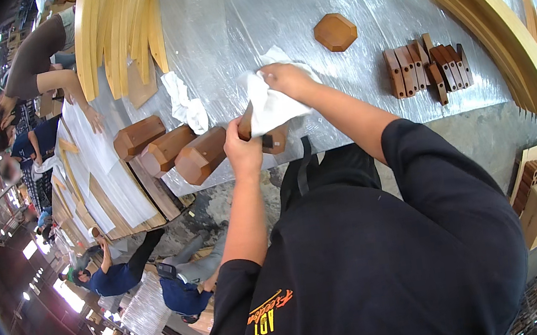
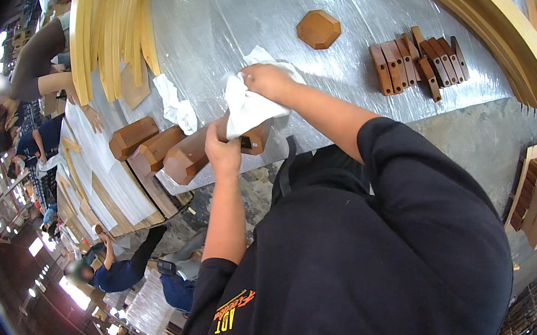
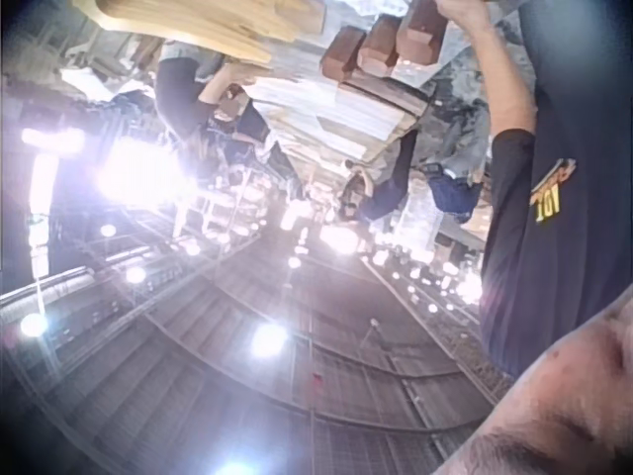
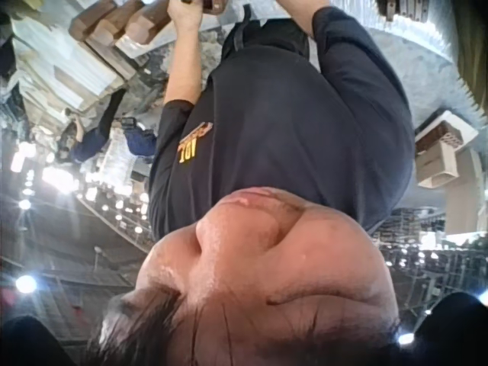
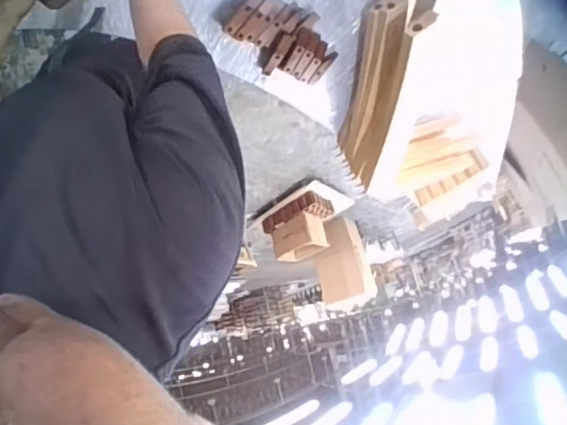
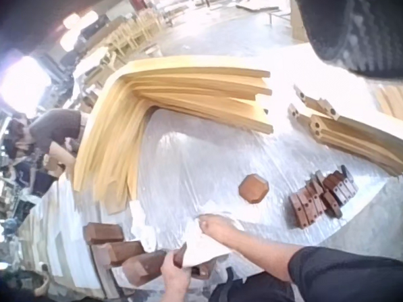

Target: The person wipes small wooden blocks with a white cloth on a plastic-covered table. They handle the blocks one at a time, turning them over to wipe multiple sides, then place them back on the table.

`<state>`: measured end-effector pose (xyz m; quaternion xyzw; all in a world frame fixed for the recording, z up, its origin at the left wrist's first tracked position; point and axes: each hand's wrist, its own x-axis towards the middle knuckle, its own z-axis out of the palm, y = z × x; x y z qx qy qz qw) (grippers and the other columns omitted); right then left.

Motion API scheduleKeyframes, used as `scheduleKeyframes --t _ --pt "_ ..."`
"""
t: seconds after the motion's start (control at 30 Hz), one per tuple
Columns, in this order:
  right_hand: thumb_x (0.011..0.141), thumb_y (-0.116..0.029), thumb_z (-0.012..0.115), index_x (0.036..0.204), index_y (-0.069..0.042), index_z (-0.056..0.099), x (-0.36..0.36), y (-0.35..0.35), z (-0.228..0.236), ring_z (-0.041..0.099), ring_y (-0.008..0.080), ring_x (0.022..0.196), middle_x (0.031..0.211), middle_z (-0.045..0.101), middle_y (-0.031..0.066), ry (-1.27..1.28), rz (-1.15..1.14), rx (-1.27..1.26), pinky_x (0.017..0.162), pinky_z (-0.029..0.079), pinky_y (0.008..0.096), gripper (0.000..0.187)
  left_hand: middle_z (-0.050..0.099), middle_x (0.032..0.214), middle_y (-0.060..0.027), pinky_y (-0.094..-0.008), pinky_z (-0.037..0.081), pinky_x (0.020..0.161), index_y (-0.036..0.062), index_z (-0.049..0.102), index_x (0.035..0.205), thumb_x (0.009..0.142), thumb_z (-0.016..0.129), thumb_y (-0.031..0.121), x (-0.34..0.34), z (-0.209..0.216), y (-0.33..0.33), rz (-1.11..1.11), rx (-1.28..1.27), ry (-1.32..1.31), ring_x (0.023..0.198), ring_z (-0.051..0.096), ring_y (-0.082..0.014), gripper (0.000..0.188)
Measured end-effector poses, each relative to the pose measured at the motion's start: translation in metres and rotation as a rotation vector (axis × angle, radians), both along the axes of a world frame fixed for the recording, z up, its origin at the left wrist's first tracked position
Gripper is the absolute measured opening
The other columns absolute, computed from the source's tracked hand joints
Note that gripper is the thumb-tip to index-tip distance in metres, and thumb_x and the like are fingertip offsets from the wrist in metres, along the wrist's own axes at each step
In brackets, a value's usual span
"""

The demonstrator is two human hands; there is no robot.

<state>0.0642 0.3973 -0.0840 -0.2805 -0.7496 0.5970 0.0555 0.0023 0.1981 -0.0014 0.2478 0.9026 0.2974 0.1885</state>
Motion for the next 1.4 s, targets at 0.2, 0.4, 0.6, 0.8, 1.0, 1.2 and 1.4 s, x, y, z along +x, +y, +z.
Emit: scheduleKeyframes --t 0.2,0.4,0.6,0.8,1.0,1.2,1.4 --pt "0.103 -0.037 0.05 0.124 -0.007 0.074 0.012 -0.068 0.046 0.07 0.0393 0.113 0.11 0.076 0.0213 0.52 0.437 0.116 0.103 0.053 0.0478 0.044 0.071 0.118 -0.0155 -0.0376 0.054 0.099 -0.0009 0.067 0.127 0.082 0.082 0.002 0.011 -0.033 -0.057 -0.063 0.232 0.092 0.112 0.069 -0.0272 0.047" --pt "0.094 -0.02 0.062 0.119 -0.009 0.073 0.002 -0.035 0.018 0.074 0.0347 0.088 0.096 0.074 0.0158 0.298 0.239 0.343 0.079 0.056 0.0477 0.03 0.064 0.133 -0.0177 -0.0407 0.051 0.108 0.0003 0.057 0.139 0.08 0.076 -0.006 0.007 -0.022 -0.009 0.064 0.226 -0.019 0.124 0.065 -0.0318 0.062" --pt "0.061 -0.036 0.087 0.112 -0.016 0.075 0.007 -0.013 0.104 0.074 0.0305 0.086 0.097 0.077 0.0098 -0.033 0.307 0.621 0.076 0.057 0.0435 0.056 0.06 0.137 -0.0192 -0.0421 0.047 0.113 0.0035 0.045 0.148 0.088 0.069 0.003 0.001 -0.034 0.004 0.001 0.396 -0.22 0.13 0.061 -0.0338 0.065" --pt "0.074 -0.025 0.075 0.121 -0.013 0.073 0.029 0.037 0.156 0.073 0.0309 0.096 0.101 0.075 0.0113 -0.694 0.201 0.9 0.084 0.058 0.044 0.049 0.059 0.143 -0.0198 -0.041 0.047 0.113 0.0049 0.04 0.156 0.093 0.079 0.017 -0.012 -0.04 0.041 -0.134 0.511 -0.638 0.133 0.058 -0.0311 0.076" --pt "0.097 -0.026 0.067 0.137 -0.012 0.066 0.059 -0.012 0.128 0.065 0.034 0.119 0.124 0.069 0.0178 -0.03 -0.087 0.448 0.105 0.05 0.0452 0.042 0.048 0.156 -0.0212 -0.0439 0.047 0.116 0.0077 0.014 0.17 0.084 0.09 0.02 -0.019 -0.04 0.019 -0.345 0.626 -0.74 0.138 0.055 -0.0294 0.116" --pt "0.103 -0.033 0.064 0.155 -0.006 0.053 0.035 -0.047 0.11 0.041 0.048 0.151 0.162 0.046 0.0261 -0.245 -0.051 0.792 0.125 0.035 0.0528 0.06 0.039 0.167 -0.0117 -0.0408 0.038 0.124 0.0084 0.022 0.169 0.091 0.08 0.022 -0.012 -0.072 0.029 -0.713 0.727 -0.389 0.149 0.046 -0.0278 0.098" --pt "0.098 -0.031 0.066 0.142 -0.012 0.061 0.006 -0.096 0.114 0.049 0.0433 0.144 0.147 0.056 0.0205 -0.01 0.363 1.006 0.122 0.035 0.0558 0.049 0.046 0.162 -0.0119 -0.0439 0.035 0.125 0.0122 0.042 0.16 0.089 0.078 0.033 -0.025 -0.08 0.029 -0.638 0.77 -0.282 0.152 0.041 -0.0303 0.082"
